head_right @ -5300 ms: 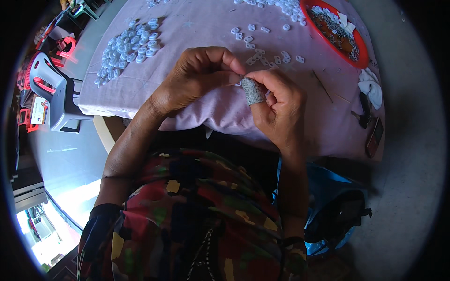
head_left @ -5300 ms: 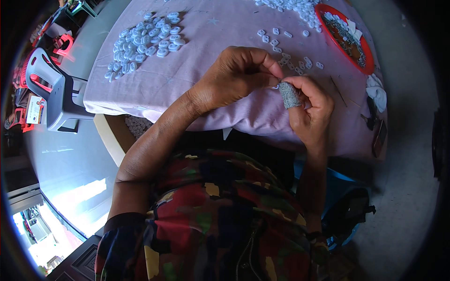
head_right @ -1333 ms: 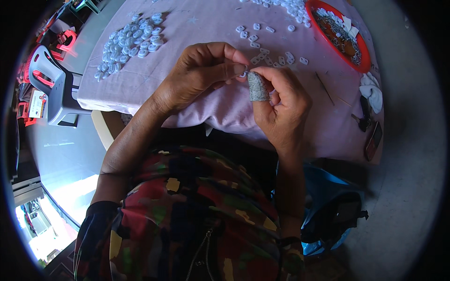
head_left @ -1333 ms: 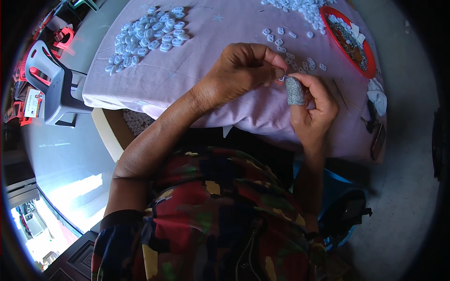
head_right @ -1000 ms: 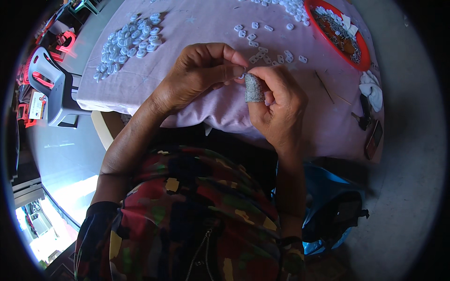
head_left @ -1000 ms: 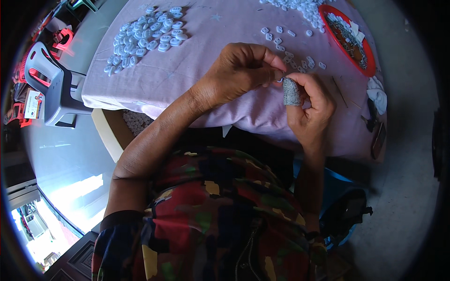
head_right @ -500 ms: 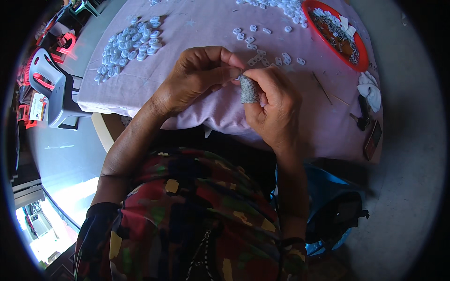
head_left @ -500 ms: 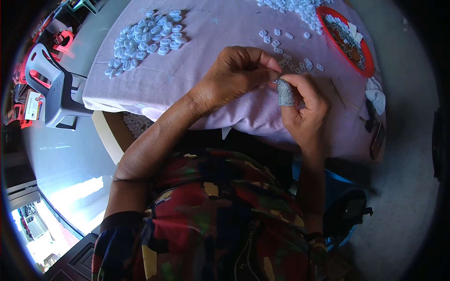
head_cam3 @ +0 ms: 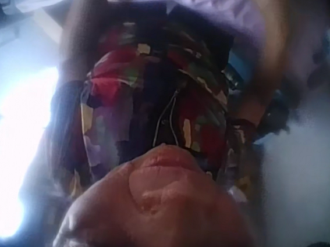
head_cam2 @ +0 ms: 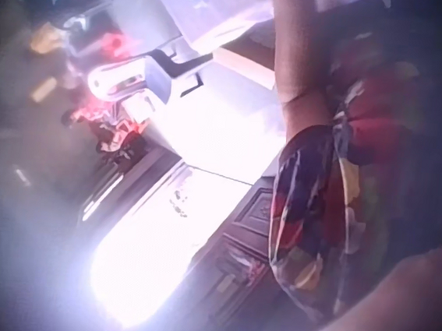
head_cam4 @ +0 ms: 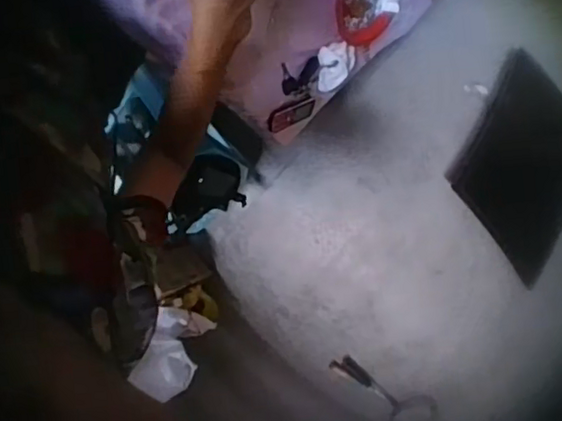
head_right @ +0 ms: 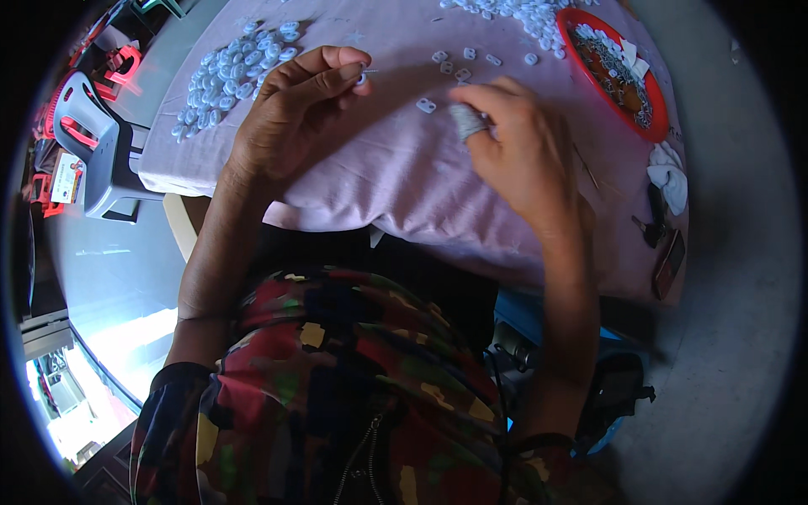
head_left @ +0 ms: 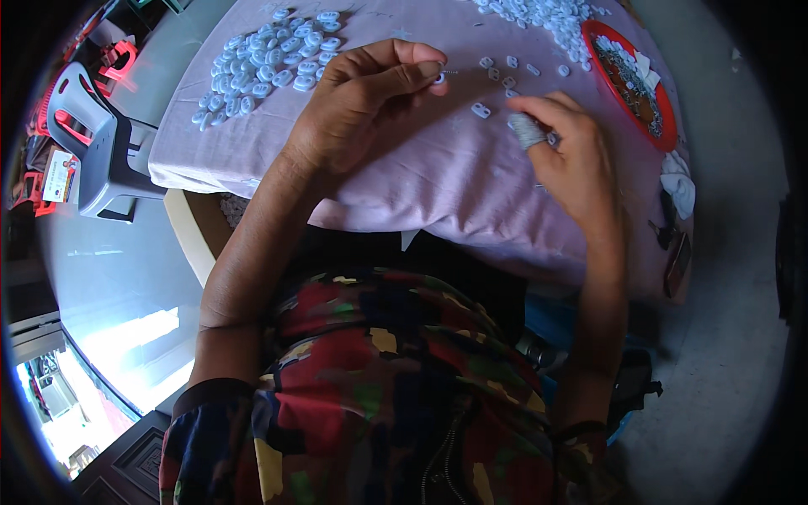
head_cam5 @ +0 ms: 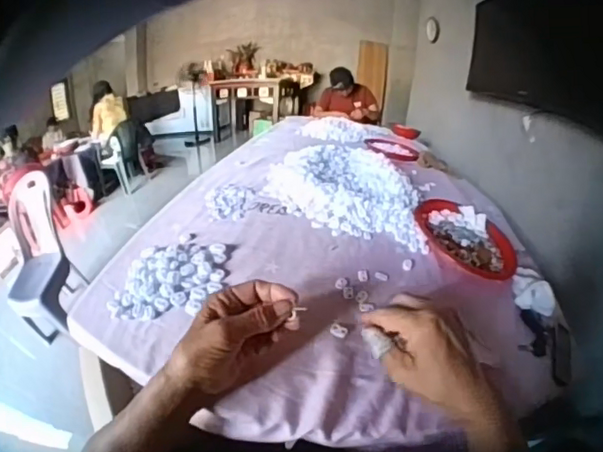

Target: The person inspects and sorts small white plastic components by hand on a table.

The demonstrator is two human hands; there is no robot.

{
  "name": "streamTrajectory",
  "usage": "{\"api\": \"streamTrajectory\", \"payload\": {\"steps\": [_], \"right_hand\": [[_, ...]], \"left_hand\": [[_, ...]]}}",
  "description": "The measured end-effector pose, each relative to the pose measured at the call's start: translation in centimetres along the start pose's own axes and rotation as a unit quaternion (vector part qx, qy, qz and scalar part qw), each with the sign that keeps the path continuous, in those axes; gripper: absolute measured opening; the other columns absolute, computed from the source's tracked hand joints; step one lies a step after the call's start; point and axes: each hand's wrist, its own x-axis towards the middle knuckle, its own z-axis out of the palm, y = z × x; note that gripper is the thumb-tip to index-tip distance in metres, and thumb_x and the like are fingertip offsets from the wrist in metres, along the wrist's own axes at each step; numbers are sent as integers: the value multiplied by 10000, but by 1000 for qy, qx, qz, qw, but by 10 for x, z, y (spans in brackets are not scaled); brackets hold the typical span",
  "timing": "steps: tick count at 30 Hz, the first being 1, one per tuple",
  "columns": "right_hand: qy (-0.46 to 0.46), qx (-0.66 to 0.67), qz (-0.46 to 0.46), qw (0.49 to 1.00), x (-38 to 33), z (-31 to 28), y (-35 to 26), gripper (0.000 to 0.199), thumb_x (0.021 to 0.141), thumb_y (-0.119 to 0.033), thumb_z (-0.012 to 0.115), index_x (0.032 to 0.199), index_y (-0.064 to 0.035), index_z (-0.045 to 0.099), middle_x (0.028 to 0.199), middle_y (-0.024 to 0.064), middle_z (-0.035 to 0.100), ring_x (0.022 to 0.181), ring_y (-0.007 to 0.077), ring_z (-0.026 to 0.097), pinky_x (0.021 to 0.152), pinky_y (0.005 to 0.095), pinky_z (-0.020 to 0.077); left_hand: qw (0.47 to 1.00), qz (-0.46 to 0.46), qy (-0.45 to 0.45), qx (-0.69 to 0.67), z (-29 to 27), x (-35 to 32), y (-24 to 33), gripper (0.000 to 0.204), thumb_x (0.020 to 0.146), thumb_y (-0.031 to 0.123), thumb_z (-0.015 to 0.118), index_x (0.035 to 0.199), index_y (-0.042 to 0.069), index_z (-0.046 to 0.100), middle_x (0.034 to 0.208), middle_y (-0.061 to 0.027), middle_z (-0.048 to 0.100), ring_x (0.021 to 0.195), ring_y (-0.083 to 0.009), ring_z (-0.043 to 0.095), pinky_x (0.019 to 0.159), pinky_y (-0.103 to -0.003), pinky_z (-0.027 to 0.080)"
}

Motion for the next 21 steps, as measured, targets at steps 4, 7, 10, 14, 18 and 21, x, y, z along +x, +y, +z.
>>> {"api": "streamTrajectory", "payload": {"steps": [4, 7, 10, 14, 18, 21], "right_hand": [[-45, -85, -35, 995, 14, 21, -11, 279, 793, 28, 566, 1050, -2, 669, 938, 169, 637, 854, 310, 657, 758, 364, 505], [-86, -119, -32, 989, 15, 15, -17, 288, 786, 24, 552, 1044, -9, 674, 948, 178, 638, 885, 340, 651, 781, 390, 503], [-119, -107, -28, 987, 20, 6, -14, 310, 781, 20, 540, 1061, -6, 672, 976, 186, 644, 913, 346, 647, 807, 400, 499], [-37, -129, -39, 990, 42, -4, 47, 376, 795, 4, 524, 1152, -8, 641, 1073, 202, 652, 992, 356, 635, 885, 392, 486], [-16, -227, 20, 974, 86, -2, 102, 408, 843, -53, 500, 1237, -35, 605, 1152, 211, 640, 1090, 356, 607, 964, 381, 457], [-46, -304, 30, 951, 107, 5, 137, 405, 847, -86, 496, 1232, -48, 615, 1174, 223, 630, 1119, 378, 590, 977, 407, 452]], "left_hand": [[999, -6, -10, -32, -1, -2, 0, 129, 936, 110, 619, 1036, 40, 661, 886, -30, 694, 770, -42, 615, 683, -166, 478], [999, -8, -12, -32, -3, -2, -4, 145, 934, 134, 630, 1051, 60, 672, 881, -17, 696, 760, -39, 608, 666, -158, 456], [1000, -7, -10, -28, -9, -3, -7, 163, 934, 163, 639, 1066, 78, 681, 868, -4, 698, 753, -38, 604, 641, -154, 431], [999, -20, 4, -33, 0, -2, -5, 159, 935, 166, 639, 1059, 74, 678, 849, -6, 696, 736, -37, 599, 616, -153, 423], [999, -26, 0, -35, 4, -1, -3, 112, 926, 106, 628, 1018, 49, 658, 861, -29, 694, 712, -34, 589, 650, -159, 465], [999, -35, 9, -40, 5, 1, -5, 116, 925, 106, 630, 1021, 48, 657, 852, -31, 693, 703, -35, 584, 635, -163, 458]]}}
